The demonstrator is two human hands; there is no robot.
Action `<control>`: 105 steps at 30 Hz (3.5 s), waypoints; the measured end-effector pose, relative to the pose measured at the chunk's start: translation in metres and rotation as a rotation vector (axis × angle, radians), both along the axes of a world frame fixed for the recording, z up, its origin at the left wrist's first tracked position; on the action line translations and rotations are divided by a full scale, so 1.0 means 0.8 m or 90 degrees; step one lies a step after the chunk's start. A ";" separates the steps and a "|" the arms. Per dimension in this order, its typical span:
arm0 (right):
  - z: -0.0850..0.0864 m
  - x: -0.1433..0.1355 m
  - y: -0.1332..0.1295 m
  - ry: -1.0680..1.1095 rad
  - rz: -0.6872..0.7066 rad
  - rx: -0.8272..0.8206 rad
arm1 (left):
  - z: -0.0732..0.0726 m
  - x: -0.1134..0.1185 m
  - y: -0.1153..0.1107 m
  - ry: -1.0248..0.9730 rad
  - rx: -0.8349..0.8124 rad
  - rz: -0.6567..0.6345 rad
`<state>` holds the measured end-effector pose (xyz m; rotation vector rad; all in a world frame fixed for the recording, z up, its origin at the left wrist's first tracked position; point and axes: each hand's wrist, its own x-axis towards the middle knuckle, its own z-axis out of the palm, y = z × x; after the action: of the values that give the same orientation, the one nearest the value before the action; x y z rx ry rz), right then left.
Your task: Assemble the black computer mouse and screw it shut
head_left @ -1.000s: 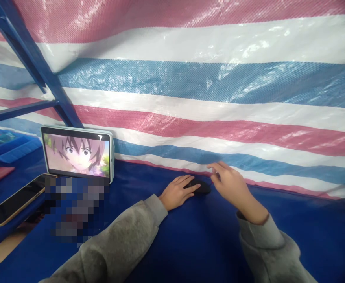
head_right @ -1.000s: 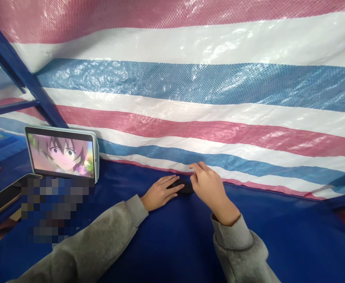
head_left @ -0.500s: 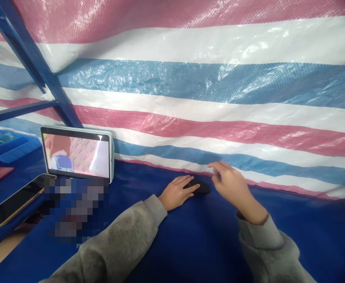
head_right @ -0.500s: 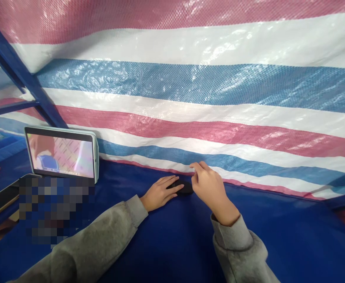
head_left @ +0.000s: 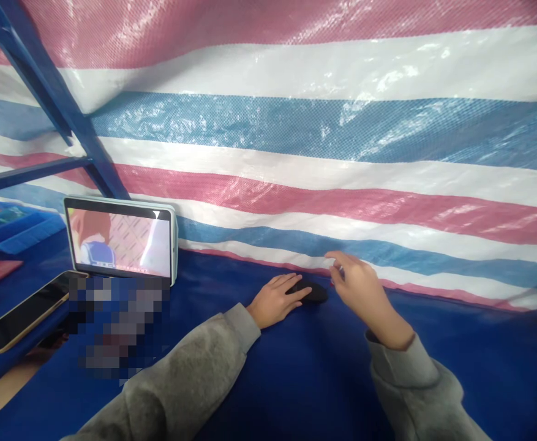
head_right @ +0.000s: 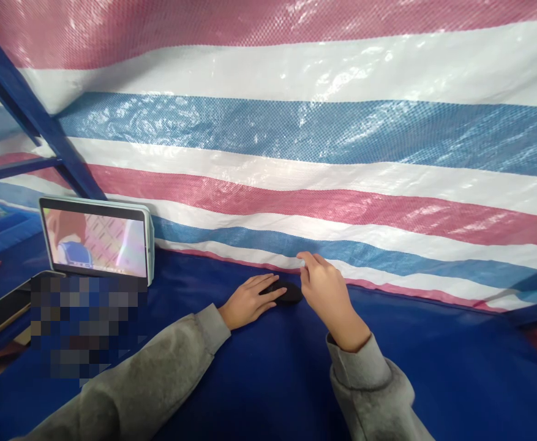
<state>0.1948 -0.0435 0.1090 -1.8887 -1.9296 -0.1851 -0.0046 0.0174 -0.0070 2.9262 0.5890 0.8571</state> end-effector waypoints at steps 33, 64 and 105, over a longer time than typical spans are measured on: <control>-0.002 0.000 -0.001 0.003 0.010 -0.005 | -0.002 0.000 0.001 0.000 0.004 -0.003; 0.012 0.010 -0.005 0.117 0.046 0.025 | 0.001 -0.001 -0.001 0.011 -0.011 0.002; -0.002 -0.002 -0.005 -0.029 0.001 0.031 | -0.002 0.000 0.000 0.001 -0.006 -0.001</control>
<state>0.1932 -0.0471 0.1075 -1.8662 -1.9392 -0.2746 -0.0048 0.0171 -0.0084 2.9188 0.5892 0.8508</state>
